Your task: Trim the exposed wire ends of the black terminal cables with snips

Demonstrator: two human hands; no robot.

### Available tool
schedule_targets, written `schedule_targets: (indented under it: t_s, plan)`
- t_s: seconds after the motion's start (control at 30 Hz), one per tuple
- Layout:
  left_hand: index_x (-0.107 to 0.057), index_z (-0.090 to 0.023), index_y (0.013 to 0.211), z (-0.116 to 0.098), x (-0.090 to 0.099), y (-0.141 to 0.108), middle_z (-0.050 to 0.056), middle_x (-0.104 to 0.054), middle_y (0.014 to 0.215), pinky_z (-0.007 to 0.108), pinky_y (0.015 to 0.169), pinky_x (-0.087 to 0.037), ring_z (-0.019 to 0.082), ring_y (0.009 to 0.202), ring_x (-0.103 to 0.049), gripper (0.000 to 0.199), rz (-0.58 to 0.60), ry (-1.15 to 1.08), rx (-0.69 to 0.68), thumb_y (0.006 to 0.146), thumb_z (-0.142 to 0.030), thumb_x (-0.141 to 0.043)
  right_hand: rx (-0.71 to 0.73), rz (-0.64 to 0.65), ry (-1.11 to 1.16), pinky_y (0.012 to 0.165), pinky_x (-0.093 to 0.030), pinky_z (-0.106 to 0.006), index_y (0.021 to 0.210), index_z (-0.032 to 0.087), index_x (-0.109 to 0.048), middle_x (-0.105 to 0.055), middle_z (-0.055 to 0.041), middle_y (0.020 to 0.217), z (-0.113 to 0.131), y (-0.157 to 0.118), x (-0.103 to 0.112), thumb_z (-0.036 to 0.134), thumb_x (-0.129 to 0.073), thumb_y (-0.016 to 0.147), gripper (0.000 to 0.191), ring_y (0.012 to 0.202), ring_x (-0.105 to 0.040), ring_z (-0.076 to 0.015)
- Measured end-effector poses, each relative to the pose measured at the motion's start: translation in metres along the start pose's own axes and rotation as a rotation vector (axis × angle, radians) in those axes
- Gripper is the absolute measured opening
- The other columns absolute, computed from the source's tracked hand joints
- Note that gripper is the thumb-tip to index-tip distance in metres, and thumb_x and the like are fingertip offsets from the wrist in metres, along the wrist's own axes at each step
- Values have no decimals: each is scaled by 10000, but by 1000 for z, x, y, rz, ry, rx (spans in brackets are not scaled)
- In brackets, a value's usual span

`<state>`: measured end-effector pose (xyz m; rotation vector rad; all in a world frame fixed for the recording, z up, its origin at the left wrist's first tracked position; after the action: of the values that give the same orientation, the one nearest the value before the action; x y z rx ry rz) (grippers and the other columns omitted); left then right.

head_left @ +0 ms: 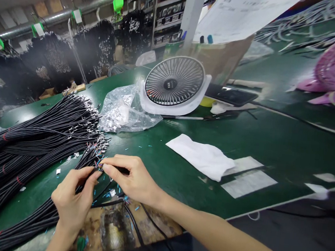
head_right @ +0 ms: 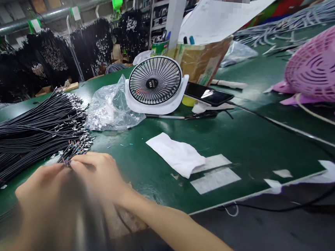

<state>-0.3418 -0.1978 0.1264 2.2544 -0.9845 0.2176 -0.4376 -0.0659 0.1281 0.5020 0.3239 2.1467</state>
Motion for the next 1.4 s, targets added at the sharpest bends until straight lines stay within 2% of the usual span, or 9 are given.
schedule_targets:
  t_s: [0.23, 0.4, 0.5, 0.6, 0.9, 1.1, 1.17, 1.3, 1.4]
  plan:
    - [-711, -195, 803, -2, -8, 5, 4, -665, 613, 215, 514, -494, 137, 528, -619, 95, 108, -62, 55, 748, -241, -650, 86, -35, -88, 567, -371, -207, 904, 189, -722, -659, -24, 736, 3, -4, 4, 288, -521, 873, 226, 621, -543, -101]
    - [-696, -148, 713, -6, -27, 8, 1, -633, 515, 185, 410, -462, 113, 406, -566, 87, 293, -208, 257, 725, -215, -642, 110, -18, -86, 573, -373, -209, 833, 184, -716, -644, -20, 700, 9, -3, 5, 245, -516, 866, 212, 609, -532, -100]
    - [-689, -136, 684, -2, -27, 9, 9, -630, 511, 186, 368, -439, 109, 370, -539, 106, 276, -245, 325, 703, -236, -661, 26, -38, 5, 561, -373, -199, 799, 161, -685, -625, -7, 684, 3, 0, 10, 272, -555, 835, 175, 593, -511, -92]
    - [-690, -140, 685, 0, -28, 8, 0, -600, 466, 198, 366, -431, 114, 356, -522, 103, 276, -227, 301, 681, -242, -682, -32, -12, 71, 509, -332, -181, 665, 139, -605, -540, 26, 587, -5, 2, 8, 311, -624, 786, 211, 536, -442, -71]
    - [-708, -166, 688, -11, -36, 6, -24, -495, 409, 213, 341, -314, 92, 333, -415, 155, 366, -157, 205, 707, -313, -665, 285, 155, -71, 584, -317, -195, 720, 139, -576, -544, 6, 703, 10, -2, -5, 113, -555, 812, 98, 636, -445, -80]
    - [-636, -143, 535, 15, -44, 9, 5, -527, 443, 213, 389, -366, 105, 391, -468, 245, 475, -302, 332, 582, -355, -750, -1, 340, 513, 508, -308, -209, 634, 151, -481, -429, 24, 568, -3, 1, -33, 479, -444, 869, 406, 504, -368, -75]
    - [-586, -139, 504, 26, -49, 7, 1, -517, 435, 201, 379, -348, 95, 380, -454, 296, 499, -325, 407, 571, -371, -757, -15, 239, 406, 507, -297, -210, 616, 155, -463, -416, 24, 566, -11, 5, -27, 456, -446, 866, 392, 500, -353, -74]
    - [-605, -124, 586, 40, -51, 2, -5, -515, 448, 177, 338, -269, 62, 333, -388, 312, 535, -278, 495, 637, -408, -723, 188, -48, -61, 537, -252, -215, 548, 147, -455, -406, 15, 588, 1, 8, 1, 249, -533, 785, 269, 558, -344, -80]
    - [-656, -106, 661, 42, -51, 6, 19, -558, 520, 178, 367, -291, 64, 371, -419, 351, 545, -304, 490, 609, -443, -741, 74, 55, 183, 514, -263, -207, 566, 154, -462, -404, 22, 549, -6, 9, -11, 303, -498, 813, 291, 518, -350, -76]
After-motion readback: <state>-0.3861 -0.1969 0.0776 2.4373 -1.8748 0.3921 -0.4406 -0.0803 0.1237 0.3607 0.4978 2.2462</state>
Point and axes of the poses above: each hand's wrist, its own y-axis towards the middle knuckle, its own x-axis out of the back of the hand, z = x × y, the point moved 10 cm from there along y, towards the middle knuckle
